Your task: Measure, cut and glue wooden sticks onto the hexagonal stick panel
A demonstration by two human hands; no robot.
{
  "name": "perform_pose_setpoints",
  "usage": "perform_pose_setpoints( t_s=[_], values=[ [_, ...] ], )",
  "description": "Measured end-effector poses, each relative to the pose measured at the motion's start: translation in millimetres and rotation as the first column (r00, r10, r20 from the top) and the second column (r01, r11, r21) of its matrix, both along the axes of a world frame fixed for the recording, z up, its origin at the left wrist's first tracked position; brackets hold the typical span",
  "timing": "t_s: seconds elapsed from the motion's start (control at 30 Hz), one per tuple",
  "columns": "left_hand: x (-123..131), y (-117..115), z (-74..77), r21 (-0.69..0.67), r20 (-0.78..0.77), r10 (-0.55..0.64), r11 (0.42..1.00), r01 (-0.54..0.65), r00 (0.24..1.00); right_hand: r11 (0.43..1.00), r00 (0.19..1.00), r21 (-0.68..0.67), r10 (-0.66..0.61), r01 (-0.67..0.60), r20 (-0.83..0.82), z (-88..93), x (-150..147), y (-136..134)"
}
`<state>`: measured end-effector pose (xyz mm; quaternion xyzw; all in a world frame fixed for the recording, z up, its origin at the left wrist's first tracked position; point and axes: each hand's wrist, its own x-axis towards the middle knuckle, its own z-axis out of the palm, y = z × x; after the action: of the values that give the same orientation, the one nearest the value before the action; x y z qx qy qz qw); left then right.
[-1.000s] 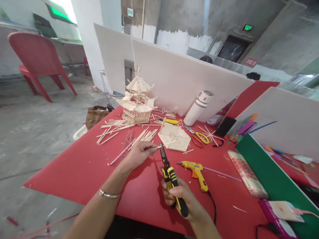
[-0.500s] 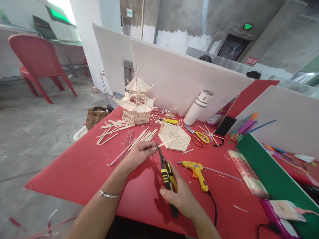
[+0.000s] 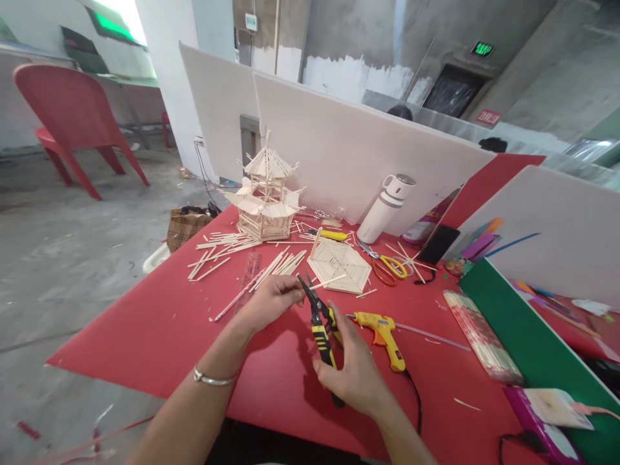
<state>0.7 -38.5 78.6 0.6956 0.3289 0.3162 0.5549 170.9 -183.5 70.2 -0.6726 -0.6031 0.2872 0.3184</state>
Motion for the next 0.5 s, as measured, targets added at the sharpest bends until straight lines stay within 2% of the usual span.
perform_pose_setpoints(
  t_s=[0.13, 0.27, 0.5],
  values=[
    [2.0, -3.4, 2.6, 0.001, -0.027, -0.013, 1.000, 0.013, 1.000, 0.999, 0.999, -0.013, 0.040, -0.040, 0.015, -5.0, 2.6, 1.6],
    [7.2, -8.9, 3.0, 0.042, -0.068, -0.004, 0.999, 0.007, 0.998, 0.999, 0.997, -0.027, 0.022, -0.020, 0.075, -16.1, 2.8, 6.3],
    [12.0, -19.8, 9.3, 0.228, -0.055, 0.040, 0.973, -0.026, 0.998, 0.993, 0.991, 0.096, -0.081, 0.071, 0.103, -25.0, -7.9, 12.2]
  ],
)
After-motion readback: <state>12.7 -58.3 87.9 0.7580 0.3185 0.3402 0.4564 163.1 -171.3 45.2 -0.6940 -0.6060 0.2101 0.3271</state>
